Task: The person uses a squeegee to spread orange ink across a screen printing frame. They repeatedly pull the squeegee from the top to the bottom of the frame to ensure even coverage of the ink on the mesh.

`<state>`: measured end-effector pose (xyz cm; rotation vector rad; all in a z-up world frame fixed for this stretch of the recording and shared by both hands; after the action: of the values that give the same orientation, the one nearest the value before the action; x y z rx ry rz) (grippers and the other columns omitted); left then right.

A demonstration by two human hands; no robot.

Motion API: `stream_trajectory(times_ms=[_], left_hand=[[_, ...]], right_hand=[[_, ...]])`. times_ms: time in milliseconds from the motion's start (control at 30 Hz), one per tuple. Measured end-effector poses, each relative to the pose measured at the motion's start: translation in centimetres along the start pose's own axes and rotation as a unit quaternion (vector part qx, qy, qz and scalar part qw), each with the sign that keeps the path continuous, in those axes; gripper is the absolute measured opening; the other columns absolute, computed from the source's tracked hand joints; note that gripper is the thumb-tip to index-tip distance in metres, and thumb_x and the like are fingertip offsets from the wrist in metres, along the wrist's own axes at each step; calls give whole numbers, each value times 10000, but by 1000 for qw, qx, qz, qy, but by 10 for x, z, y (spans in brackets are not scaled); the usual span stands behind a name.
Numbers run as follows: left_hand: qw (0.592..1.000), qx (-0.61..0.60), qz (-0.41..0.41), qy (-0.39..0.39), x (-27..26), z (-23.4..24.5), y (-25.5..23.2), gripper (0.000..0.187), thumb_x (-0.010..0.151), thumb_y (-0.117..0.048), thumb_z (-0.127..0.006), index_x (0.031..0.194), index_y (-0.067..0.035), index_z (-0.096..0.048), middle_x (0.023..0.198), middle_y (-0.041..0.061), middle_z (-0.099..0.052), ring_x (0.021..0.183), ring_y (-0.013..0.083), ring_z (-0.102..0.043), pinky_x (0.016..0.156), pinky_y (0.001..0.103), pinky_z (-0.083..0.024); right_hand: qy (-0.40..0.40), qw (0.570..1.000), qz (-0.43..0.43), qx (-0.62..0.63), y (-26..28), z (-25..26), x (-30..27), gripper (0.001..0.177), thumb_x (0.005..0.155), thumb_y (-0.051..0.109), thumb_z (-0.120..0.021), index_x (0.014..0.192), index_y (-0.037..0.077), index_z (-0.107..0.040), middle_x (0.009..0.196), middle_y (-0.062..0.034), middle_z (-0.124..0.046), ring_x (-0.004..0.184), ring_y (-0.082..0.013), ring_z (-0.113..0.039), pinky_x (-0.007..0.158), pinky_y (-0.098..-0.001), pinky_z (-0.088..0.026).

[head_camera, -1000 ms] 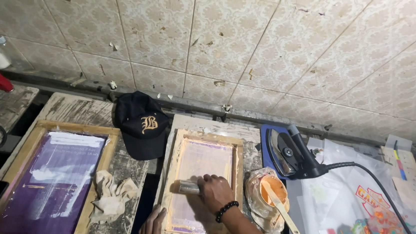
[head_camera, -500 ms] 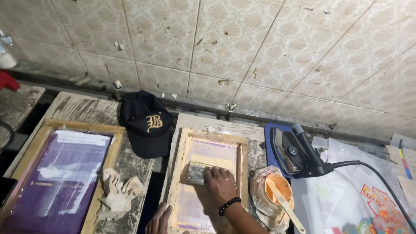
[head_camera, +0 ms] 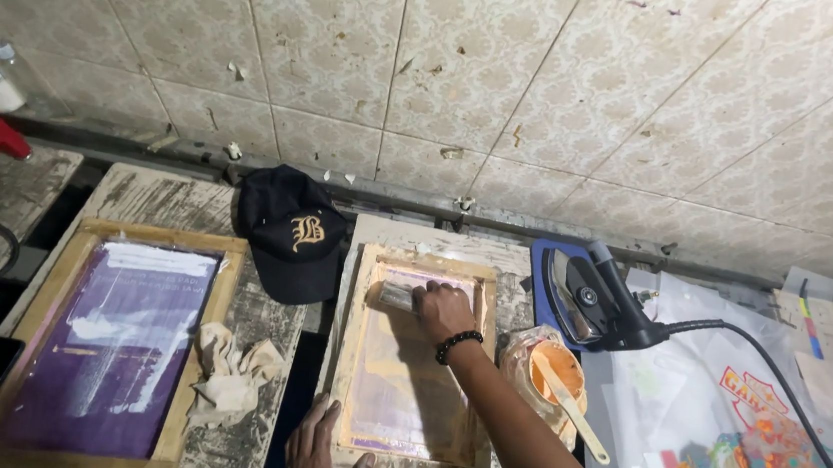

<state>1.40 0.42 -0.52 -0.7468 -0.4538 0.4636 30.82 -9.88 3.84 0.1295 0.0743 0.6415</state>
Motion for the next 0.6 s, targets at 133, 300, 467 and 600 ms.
stream_trajectory(times_ms=[133, 300, 467, 600], left_hand=[[1000, -9, -6, 29, 3, 1, -4, 822, 761, -571, -667, 1476, -184, -545, 1589, 35, -500, 1400, 288, -509, 1070, 471, -406], [999, -14, -3, 45, 6, 7, -3, 848, 727, -542, -714, 1472, -175, -543, 1584, 48, -496, 1415, 308, -485, 1086, 485, -389], [998, -4, -38, 47, 4, 6, 1, 782, 832, -557, -606, 1486, -138, -522, 1564, 100, -503, 1394, 338, -494, 1071, 492, -397], [996, -26, -77, 24, 4, 5, 5, 771, 800, -460, -610, 1491, -134, -510, 1578, 92, -500, 1443, 318, -474, 1108, 479, -383]], right_hand=[[29, 995, 44, -85, 12, -2, -28, 130, 992, 97, -591, 1108, 84, -648, 839, -96, -656, 623, -210, -594, 583, -336, -560], [48, 995, 72, -48, 37, 9, -71, 227, 963, 147, -640, 1174, 63, -629, 908, -137, -683, 713, -264, -655, 656, -383, -606], [76, 994, 80, -22, 53, 1, -107, 172, 1002, 212, -583, 1114, 84, -613, 929, -117, -681, 740, -240, -648, 742, -387, -573], [105, 990, 89, -15, 69, 25, -132, 350, 896, 190, -738, 1196, 71, -602, 1033, -137, -685, 833, -272, -658, 803, -426, -572]])
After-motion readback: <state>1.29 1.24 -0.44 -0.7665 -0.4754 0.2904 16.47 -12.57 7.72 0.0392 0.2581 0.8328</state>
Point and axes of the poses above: each hand's wrist, its own x-axis towards the middle knuckle, its own z-axis out of the back of the hand, y = z × x, the point moved 2 cm from there along x, towards the middle knuckle
